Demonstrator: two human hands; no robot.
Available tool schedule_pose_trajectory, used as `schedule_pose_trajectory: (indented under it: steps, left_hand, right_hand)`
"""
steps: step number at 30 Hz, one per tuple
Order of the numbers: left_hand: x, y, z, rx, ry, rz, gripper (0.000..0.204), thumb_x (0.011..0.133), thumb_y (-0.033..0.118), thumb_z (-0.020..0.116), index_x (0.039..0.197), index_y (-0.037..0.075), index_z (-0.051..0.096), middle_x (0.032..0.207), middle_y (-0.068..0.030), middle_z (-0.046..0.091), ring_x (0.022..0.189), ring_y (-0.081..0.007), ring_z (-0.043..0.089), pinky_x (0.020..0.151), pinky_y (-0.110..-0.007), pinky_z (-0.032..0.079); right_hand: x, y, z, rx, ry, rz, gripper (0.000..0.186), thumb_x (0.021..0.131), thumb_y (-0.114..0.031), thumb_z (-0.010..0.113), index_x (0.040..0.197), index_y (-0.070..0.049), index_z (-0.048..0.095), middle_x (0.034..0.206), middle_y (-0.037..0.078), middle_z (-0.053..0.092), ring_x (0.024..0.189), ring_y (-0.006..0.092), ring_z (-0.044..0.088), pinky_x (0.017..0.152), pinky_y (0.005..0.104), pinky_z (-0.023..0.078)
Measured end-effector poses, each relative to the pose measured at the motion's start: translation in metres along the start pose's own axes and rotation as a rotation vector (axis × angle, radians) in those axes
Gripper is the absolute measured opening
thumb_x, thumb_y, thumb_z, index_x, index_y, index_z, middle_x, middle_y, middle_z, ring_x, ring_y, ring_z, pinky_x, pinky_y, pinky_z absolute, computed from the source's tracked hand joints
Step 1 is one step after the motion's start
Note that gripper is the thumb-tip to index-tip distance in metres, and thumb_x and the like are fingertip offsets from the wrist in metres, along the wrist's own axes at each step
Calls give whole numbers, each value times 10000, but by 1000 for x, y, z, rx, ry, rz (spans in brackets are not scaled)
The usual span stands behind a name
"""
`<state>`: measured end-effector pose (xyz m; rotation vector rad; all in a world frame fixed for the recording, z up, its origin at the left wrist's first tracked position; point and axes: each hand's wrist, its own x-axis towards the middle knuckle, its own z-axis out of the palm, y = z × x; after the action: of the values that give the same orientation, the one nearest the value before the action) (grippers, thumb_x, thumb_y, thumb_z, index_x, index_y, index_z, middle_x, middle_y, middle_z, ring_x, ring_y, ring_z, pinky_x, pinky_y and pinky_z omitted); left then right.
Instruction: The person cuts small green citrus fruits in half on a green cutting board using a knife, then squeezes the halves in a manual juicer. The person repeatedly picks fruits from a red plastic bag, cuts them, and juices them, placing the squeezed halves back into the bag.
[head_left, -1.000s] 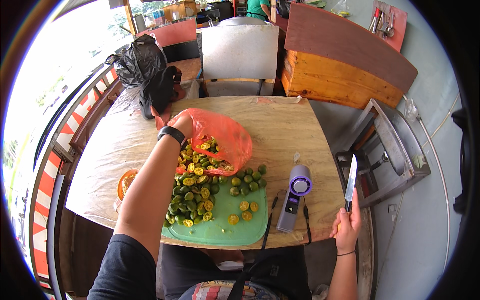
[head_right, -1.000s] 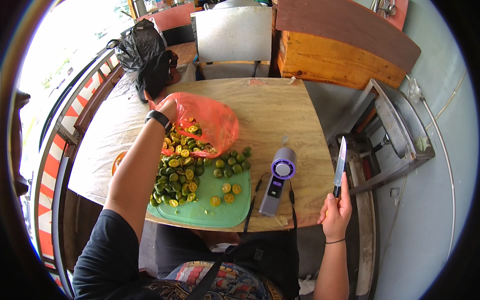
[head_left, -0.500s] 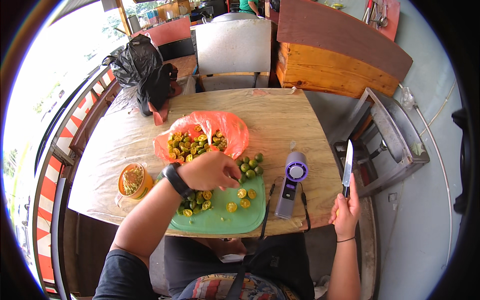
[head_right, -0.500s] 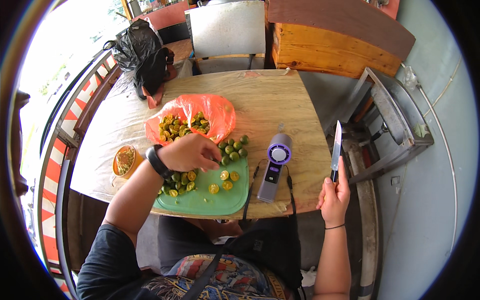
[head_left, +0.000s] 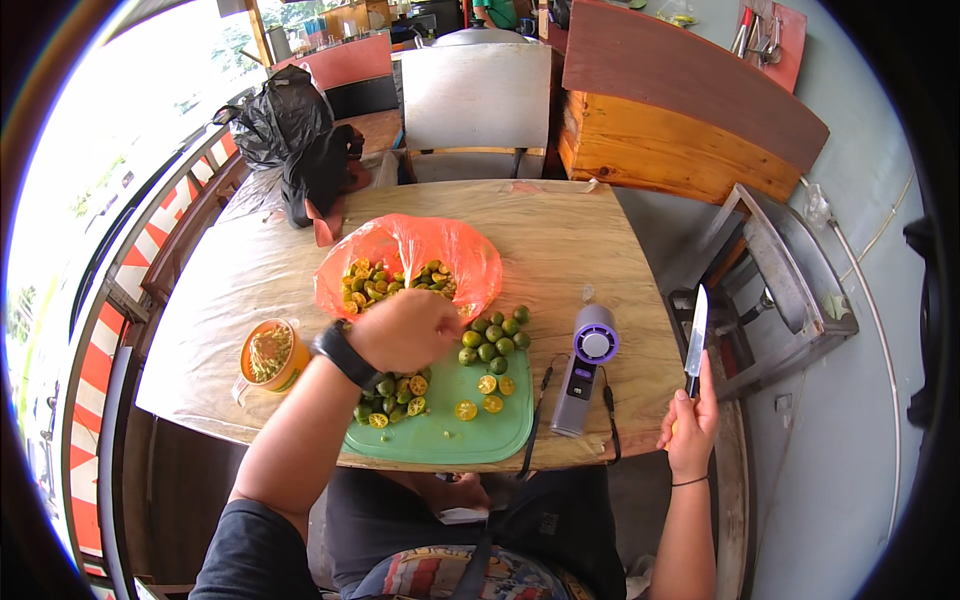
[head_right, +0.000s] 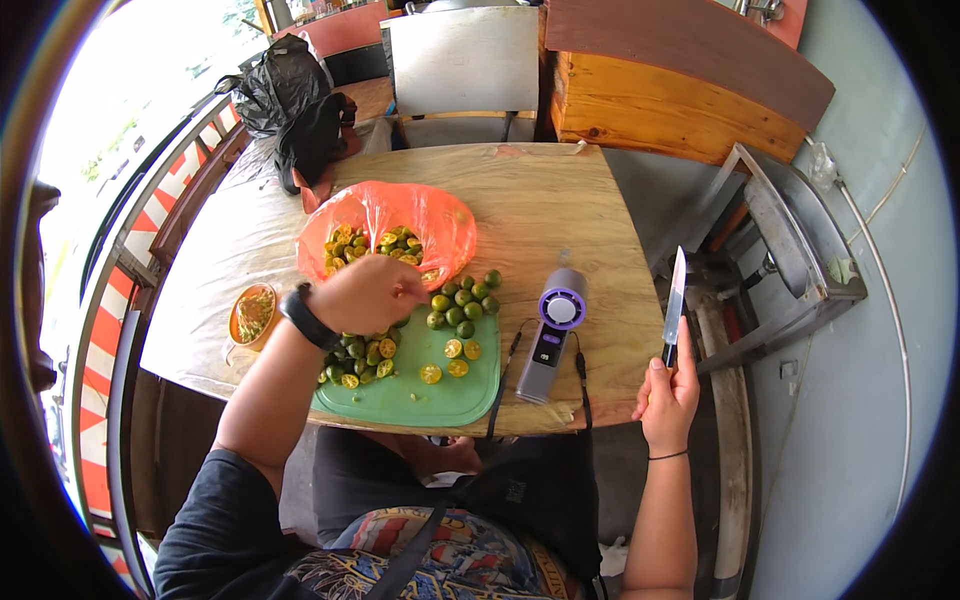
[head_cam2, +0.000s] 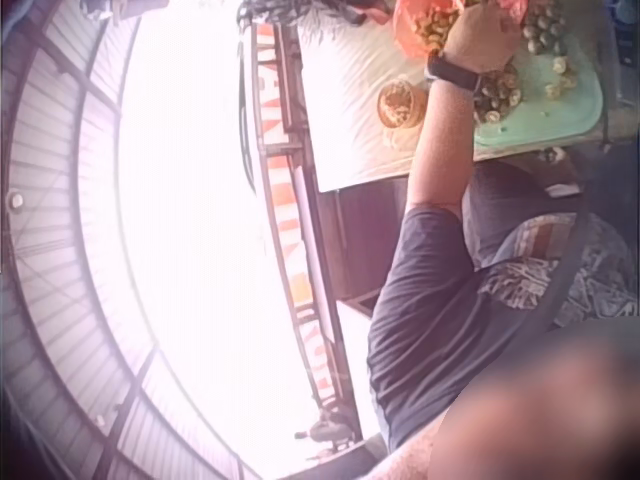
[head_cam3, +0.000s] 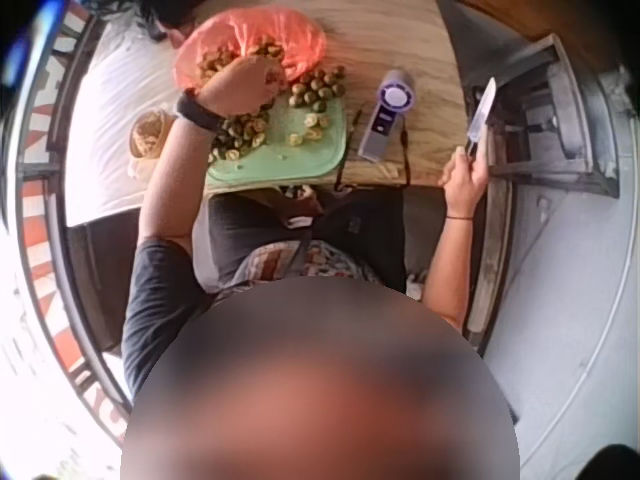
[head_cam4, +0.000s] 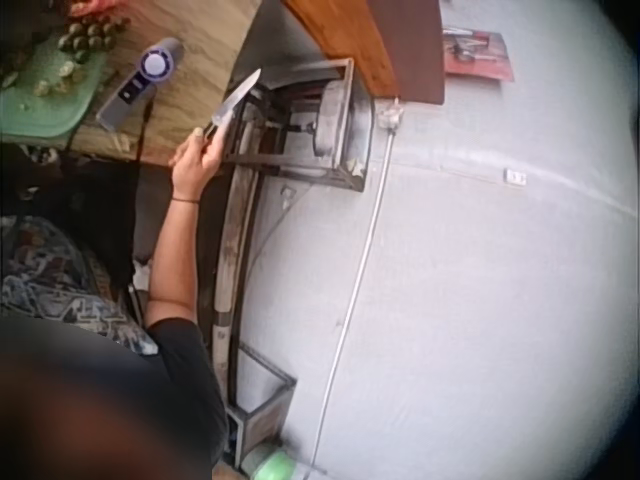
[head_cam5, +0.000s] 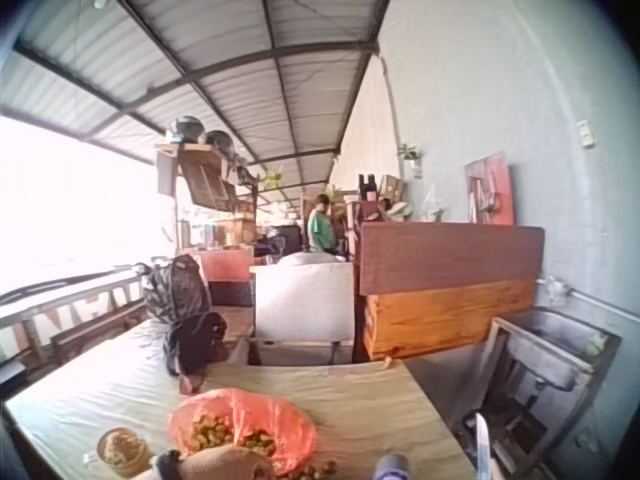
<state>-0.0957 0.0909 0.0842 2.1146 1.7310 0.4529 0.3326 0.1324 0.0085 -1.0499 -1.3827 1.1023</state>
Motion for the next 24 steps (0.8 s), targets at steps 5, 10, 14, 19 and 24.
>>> schedule_pose_trajectory:
  steps: [5, 10, 14, 19, 24]
  left_hand:
    - [1, -79, -38, 380, 121, -16, 314, 788, -3, 628, 1066, 52, 762, 1094, -158, 747, 1088, -322, 698, 980, -417, 545]
    - [42, -120, -54, 543, 17, -135, 249, 853, 90, 617, 1030, 30, 782, 1163, -173, 749, 1109, -334, 700, 959, -419, 556]
    - [70, -141, -40, 676, 62, -66, 203, 894, 184, 641, 998, 66, 770, 1047, -172, 768, 1014, -336, 722, 903, -416, 552]
    - [82, -165, -14, 161, 369, -383, 388, 1049, 390, 494, 1208, 133, 737, 1317, -71, 723, 1217, -285, 653, 1007, -411, 500]
    - [94, -188, -12, 170, 249, -443, 698, 927, 628, 431, 1350, 103, 610, 1445, -100, 604, 1333, -311, 549, 1101, -457, 417]
  right_hand:
    - [1, 2, -1, 3, -12, -4, 622, 1096, -88, 479, 1686, -127, 288, 625, -36, 419, 430, 35, 373, 374, 223, 376]
    - [3, 4, -1, -33, -9, -19, 627, 1092, -81, 447, 1691, -123, 266, 586, -24, 421, 397, 51, 385, 352, 234, 376]
    - [1, 2, -1, -28, -20, -9, 612, 1101, -107, 480, 1682, -98, 289, 643, -35, 430, 440, 34, 372, 383, 221, 371]
    - [2, 0, -1, -44, -23, 0, 611, 1101, -109, 475, 1682, -98, 287, 635, -34, 427, 433, 35, 379, 381, 218, 373]
    - [2, -1, 0, -53, -18, 18, 613, 1100, -111, 473, 1683, -99, 283, 632, -35, 423, 432, 35, 382, 377, 212, 380]
